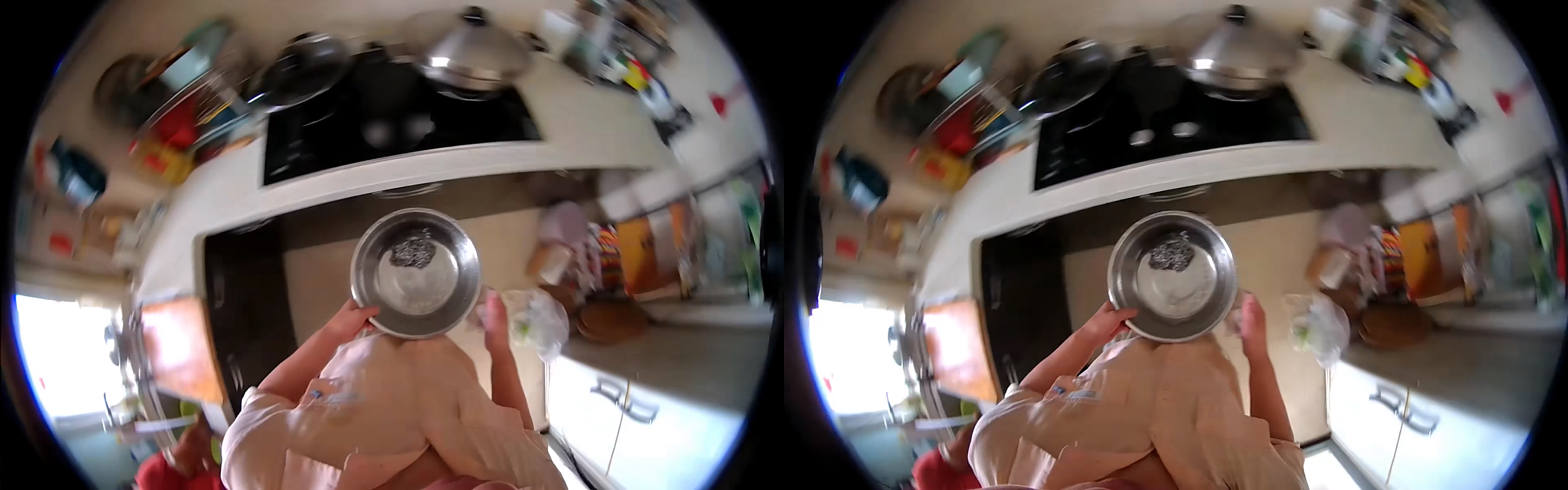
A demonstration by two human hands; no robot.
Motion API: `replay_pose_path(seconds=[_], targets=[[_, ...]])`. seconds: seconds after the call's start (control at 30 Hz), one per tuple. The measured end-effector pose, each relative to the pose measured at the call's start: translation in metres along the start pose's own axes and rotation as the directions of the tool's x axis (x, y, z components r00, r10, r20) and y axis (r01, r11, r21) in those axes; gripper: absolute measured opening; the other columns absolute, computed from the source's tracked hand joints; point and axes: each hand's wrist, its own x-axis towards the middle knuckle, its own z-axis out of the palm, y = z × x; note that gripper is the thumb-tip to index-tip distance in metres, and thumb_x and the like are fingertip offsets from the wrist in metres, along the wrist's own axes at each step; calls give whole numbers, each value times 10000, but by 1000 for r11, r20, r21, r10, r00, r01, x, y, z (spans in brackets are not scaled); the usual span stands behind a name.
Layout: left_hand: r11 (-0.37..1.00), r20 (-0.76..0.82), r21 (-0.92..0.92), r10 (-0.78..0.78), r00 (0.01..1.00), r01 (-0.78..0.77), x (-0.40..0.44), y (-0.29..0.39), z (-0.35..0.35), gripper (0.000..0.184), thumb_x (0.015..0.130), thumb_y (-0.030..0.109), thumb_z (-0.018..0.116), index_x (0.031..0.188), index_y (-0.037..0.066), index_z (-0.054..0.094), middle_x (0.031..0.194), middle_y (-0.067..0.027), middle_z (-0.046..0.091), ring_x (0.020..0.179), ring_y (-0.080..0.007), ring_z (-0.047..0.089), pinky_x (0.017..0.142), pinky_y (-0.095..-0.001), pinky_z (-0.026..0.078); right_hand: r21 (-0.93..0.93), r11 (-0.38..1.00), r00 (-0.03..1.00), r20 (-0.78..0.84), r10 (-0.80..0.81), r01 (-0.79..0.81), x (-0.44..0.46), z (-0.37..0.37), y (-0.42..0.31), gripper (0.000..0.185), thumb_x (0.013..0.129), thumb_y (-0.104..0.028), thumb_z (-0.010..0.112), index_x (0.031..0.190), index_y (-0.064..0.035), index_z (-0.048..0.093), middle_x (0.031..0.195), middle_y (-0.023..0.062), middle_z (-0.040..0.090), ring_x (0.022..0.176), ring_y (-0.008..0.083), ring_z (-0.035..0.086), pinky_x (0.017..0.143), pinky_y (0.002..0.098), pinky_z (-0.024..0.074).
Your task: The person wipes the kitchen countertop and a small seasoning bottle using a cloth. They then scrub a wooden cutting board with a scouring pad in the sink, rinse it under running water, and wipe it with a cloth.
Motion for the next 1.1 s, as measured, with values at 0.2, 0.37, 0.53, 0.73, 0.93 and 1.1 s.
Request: replay_pose_path(seconds=[0.2, 0.37, 0.53, 0.73, 0.93, 1.1], targets=[[967, 219, 242, -141, 966, 86, 73, 27, 122, 292, 794, 109, 544, 1065, 6, 506, 884, -84, 588, 736, -154, 577, 593, -266, 479, 275, 959, 973, -193, 125, -69, 8, -98, -6, 348, 917, -306, 414, 1064, -16, 540, 869, -6, 566, 768, 80, 490, 686, 214, 404], [951, 253, 280, -205, 945, 132, 124, 53, 209, 293, 802, 117, 533, 1067, -7, 510, 945, -95, 584, 796, -185, 587, 652, -282, 499, 356, 933, 916, -357, 181, -45, 31, -158, -7, 409, 916, -378, 375, 1088, -38, 525, 897, 4, 543, 754, 83, 476, 625, 223, 385], [983, 345, 168, -122, 930, 67, 179, 107, 299, 202, 794, 83, 538, 972, -12, 554, 869, -87, 594, 737, -166, 574, 623, -290, 484, 426, 904, 882, -406, 238, -47, 87, -233, -10, 400, 921, -331, 380, 1123, -10, 510, 1016, 45, 553, 924, 128, 497, 819, 253, 383], [986, 252, 153, -103, 962, 66, 230, 154, 362, 137, 788, 65, 543, 898, -7, 579, 806, -88, 595, 630, -168, 556, 505, -257, 427, 119, 991, 818, -563, 118, -61, 160, -308, -30, 481, 921, -358, 352, 1198, 21, 453, 1139, 108, 517, 1045, 193, 461, 931, 294, 311], [997, 160, 58, -60, 985, 52, 282, 182, 403, 150, 789, 52, 528, 917, -23, 549, 771, -97, 590, 601, -161, 548, 477, -254, 407, 60, 998, 841, -541, 33, 0, 266, -372, -39, 462, 924, -311, 344, 1240, 20, 408, 1181, 141, 493, 1096, 230, 443, 947, 299, 298], [998, 66, 42, 46, 997, -49, 286, 197, 429, 173, 785, 33, 515, 952, -12, 530, 780, -84, 591, 581, -147, 533, 474, -245, 406, -508, 761, 826, -155, -542, 404, 413, -394, -55, 429, 895, -241, 395, 1277, -44, 394, 1314, 161, 372, 1236, 290, 312, 994, 417, 260]])
